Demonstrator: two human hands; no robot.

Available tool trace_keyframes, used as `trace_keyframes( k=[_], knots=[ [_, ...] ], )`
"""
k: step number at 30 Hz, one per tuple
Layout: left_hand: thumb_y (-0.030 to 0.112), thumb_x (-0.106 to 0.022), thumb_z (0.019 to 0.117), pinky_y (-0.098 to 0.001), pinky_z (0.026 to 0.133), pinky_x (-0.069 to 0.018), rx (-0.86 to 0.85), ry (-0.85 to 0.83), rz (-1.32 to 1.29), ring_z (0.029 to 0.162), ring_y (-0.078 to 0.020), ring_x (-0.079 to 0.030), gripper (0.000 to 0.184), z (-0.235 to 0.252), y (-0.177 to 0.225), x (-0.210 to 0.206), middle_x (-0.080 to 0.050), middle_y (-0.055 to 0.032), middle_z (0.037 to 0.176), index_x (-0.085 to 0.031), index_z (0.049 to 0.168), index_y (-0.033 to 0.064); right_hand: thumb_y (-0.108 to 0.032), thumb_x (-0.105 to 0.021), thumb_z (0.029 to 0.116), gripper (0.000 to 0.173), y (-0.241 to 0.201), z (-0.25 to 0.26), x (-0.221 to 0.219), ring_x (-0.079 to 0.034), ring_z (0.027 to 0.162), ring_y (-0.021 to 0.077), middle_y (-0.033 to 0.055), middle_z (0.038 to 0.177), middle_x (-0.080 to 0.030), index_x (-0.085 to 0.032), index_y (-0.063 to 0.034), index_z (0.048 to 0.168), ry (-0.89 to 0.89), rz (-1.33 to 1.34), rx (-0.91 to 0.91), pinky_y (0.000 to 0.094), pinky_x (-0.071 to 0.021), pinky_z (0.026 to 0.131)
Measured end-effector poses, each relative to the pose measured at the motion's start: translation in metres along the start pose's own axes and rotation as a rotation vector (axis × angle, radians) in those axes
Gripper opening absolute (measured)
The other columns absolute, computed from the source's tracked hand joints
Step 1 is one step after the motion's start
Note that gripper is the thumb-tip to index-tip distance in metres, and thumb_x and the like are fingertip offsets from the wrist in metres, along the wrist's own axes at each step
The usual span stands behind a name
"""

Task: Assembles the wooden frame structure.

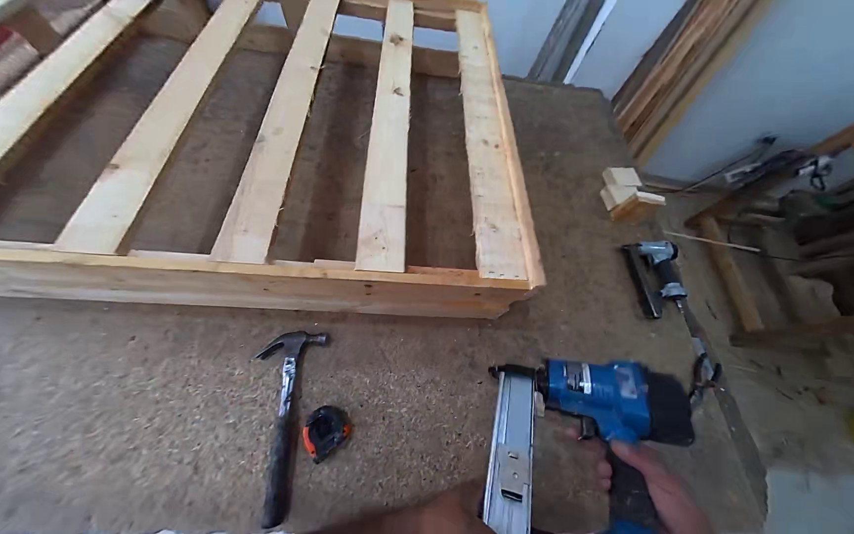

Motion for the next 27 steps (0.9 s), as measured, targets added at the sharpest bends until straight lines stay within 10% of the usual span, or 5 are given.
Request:
trace_keyframes(
  k=[4,8,11,27],
  knots=[
    [0.047,-0.079,0.0862,-0.043,0.098,-0.0569,-0.259,0.075,0.087,0.111,-0.0203,-0.068,0.078,-0.035,0.071,0.003,-0.07,-0.0093,0.123,-0.047,0.143,0.0033,-0.035,-0.082,0.0834,0.054,-0.065,-0.026,-0.11,-0.07,0.066,0.0221,0.0214,0.117,-0.071,-0.063,-0.0061,0.124,-0.016,-0.085,0.218,0.034,-0.0609,0.056],
    [0.078,-0.048,0.0919,-0.0409,0.091,-0.0591,-0.508,0.208,0.023,0.102,-0.0184,-0.07,0.086,-0.039,0.163,-0.003,-0.071,-0.0074,0.112,-0.05,0.138,0.006,-0.047,-0.069,0.0938,0.044,-0.121,-0.03,-0.207,-0.069,0.063,0.0213,0.0195,0.113,-0.072,-0.065,-0.0143,0.124,-0.019,-0.29,0.209,0.0324,-0.0607,0.055],
    [0.078,-0.03,0.0968,-0.0432,0.087,-0.06,-0.524,0.229,0.001,0.102,-0.0199,-0.069,0.081,-0.038,0.188,0.007,-0.07,-0.0074,0.115,-0.047,0.143,0.0147,-0.036,-0.057,0.1022,0.032,-0.153,-0.014,-0.271,-0.066,0.058,0.0209,0.0155,0.108,-0.073,-0.066,-0.0138,0.122,0.02,-0.512,0.2,0.0318,-0.0585,0.05],
    [0.05,-0.046,0.106,-0.043,0.086,-0.0598,-0.42,0.036,-0.284,0.102,-0.0218,-0.069,0.05,-0.074,0.237,0.075,-0.067,-0.0099,0.117,-0.045,0.143,0.0164,-0.03,-0.052,0.1081,0.027,-0.165,0.057,-0.416,-0.065,0.052,0.0224,0.0139,0.095,-0.073,-0.063,-0.0068,0.115,0.383,-0.835,-0.011,0.0352,-0.0601,0.048]
  ],
)
Point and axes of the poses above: each hand's wrist, its own z-axis towards the middle knuckle, its own x-axis out of the back of the hand, y = z × x, the point moved 1 cm from there along z, towards the middle knuckle
